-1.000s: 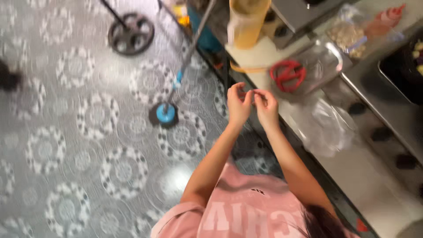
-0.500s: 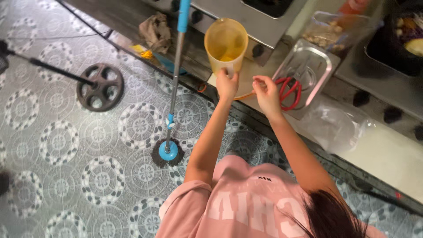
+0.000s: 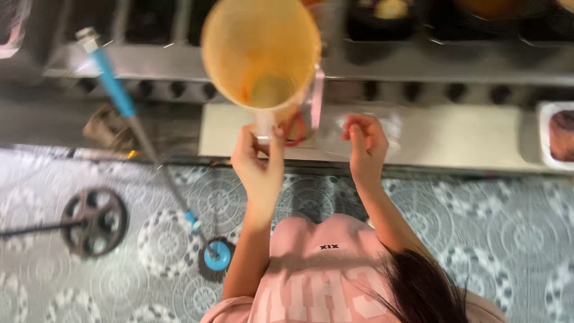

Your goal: The person holds a paper bowl and uses tongs to add cooked ingredients from countertop pots, then adds shredded cabbage with tongs and ladles hot broth over the bowl with a skimmer. They pour broth from a pitcher into a plastic bag, tie the bag, and set the filled bowl and bag on the floor next to a tray.

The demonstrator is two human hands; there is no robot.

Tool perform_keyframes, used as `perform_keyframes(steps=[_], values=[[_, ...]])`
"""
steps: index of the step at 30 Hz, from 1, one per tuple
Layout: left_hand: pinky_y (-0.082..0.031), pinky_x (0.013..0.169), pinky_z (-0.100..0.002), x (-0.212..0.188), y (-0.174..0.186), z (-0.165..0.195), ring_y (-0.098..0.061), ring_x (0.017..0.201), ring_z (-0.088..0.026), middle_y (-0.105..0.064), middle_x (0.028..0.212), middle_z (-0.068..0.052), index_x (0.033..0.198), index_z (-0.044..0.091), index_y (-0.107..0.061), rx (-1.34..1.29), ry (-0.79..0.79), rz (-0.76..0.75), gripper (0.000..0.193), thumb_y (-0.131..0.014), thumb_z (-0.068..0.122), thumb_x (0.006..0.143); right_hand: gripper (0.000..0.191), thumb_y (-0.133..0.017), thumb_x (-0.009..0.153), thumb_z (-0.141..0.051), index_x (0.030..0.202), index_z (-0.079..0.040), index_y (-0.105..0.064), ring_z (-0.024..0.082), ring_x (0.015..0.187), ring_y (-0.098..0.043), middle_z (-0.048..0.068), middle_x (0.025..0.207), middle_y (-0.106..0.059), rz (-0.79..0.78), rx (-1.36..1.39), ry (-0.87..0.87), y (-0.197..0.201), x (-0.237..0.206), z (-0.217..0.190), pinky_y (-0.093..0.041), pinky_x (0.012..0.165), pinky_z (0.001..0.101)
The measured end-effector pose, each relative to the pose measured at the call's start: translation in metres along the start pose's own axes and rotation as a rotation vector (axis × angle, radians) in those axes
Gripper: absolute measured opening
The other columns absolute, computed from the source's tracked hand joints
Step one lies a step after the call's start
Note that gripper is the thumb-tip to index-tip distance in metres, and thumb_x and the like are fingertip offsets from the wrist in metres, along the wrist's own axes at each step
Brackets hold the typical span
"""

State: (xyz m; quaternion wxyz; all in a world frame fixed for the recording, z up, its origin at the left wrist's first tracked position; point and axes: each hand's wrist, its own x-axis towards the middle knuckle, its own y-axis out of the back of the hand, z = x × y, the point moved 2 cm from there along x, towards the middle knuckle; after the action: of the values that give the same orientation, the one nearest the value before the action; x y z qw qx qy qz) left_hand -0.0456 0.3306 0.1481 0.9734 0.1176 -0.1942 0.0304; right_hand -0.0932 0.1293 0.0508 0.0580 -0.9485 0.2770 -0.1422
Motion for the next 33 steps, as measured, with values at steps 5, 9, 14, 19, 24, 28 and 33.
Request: perform_keyframes(steps=[5,9,14,19,24,28,33], values=[[-0.037,0.051,-0.025,-0.05,-0.107,0.004,-0.045,0.06,-0.005,-0.053,0.068,0.002,0.101,0.0,-0.068,-0.099,0.193,-0.255,0.019,-0.074,0.017,0.096,0.011,-0.055,0.109,-0.005,0.115,-0.001,-0.062,0.009,0.087,-0.057,0.003,0.106,-0.063,0.295,-0.128,0.061,0.102,-0.025,-0.016,-0.051,0.082,0.0258],[-0.042,0.052,-0.027,-0.1,-0.198,-0.015,-0.049,0.056,-0.006,-0.057,0.061,0.001,0.098,0.001,-0.069,-0.087,0.301,-0.426,0.021,-0.075,0.021,0.094,0.013,-0.057,0.108,-0.008,0.117,0.0,-0.062,0.008,0.09,-0.056,0.002,0.108,-0.063,0.422,-0.141,0.08,0.19,-0.049,-0.018,-0.049,0.081,0.0248],[-0.045,0.053,-0.031,-0.164,-0.281,-0.041,-0.051,0.055,-0.01,-0.059,0.061,-0.003,0.098,0.001,-0.068,-0.007,0.313,-0.458,0.023,-0.075,0.022,0.093,0.015,-0.06,0.105,-0.01,0.117,-0.001,-0.063,0.007,0.091,-0.057,0.002,0.106,-0.064,0.518,-0.18,-0.028,0.28,-0.072,-0.006,-0.05,0.081,0.024],[-0.046,0.054,-0.032,-0.205,-0.327,-0.065,-0.053,0.054,-0.015,-0.058,0.061,-0.006,0.096,0.0,-0.067,0.052,0.251,-0.387,0.023,-0.078,0.02,0.091,0.017,-0.062,0.102,-0.011,0.115,0.0,-0.067,0.007,0.082,-0.058,0.001,0.097,-0.065,0.516,-0.232,-0.098,0.328,-0.081,0.004,-0.05,0.075,0.0238],[-0.05,0.06,-0.033,-0.216,-0.361,-0.076,-0.061,0.062,-0.017,-0.064,0.078,-0.01,0.106,-0.001,-0.063,0.022,0.203,-0.445,0.033,-0.08,0.021,0.088,0.019,-0.063,0.1,-0.011,0.116,0.0,-0.067,0.006,0.082,-0.058,0.001,0.095,-0.065,0.53,-0.187,-0.188,0.348,-0.077,0.011,-0.05,0.076,0.0225],[-0.048,0.071,-0.037,-0.204,-0.369,-0.057,-0.059,0.077,-0.025,-0.064,0.103,-0.017,0.102,-0.003,-0.06,0.15,-0.116,-0.378,0.043,-0.088,0.023,0.082,0.018,-0.063,0.1,-0.011,0.114,-0.001,-0.068,0.006,0.081,-0.056,0.0,0.093,-0.064,0.463,-0.197,-0.236,0.37,-0.066,0.014,-0.047,0.073,0.0217],[-0.043,0.078,-0.033,-0.193,-0.358,-0.009,-0.054,0.089,-0.03,-0.058,0.108,-0.016,0.115,-0.003,-0.056,0.05,-0.184,-0.115,0.041,-0.08,0.016,0.087,0.015,-0.058,0.101,-0.012,0.105,-0.001,-0.068,0.008,0.083,-0.061,0.001,0.096,-0.069,0.393,-0.245,-0.231,0.408,-0.041,0.015,-0.05,0.076,0.0231]])
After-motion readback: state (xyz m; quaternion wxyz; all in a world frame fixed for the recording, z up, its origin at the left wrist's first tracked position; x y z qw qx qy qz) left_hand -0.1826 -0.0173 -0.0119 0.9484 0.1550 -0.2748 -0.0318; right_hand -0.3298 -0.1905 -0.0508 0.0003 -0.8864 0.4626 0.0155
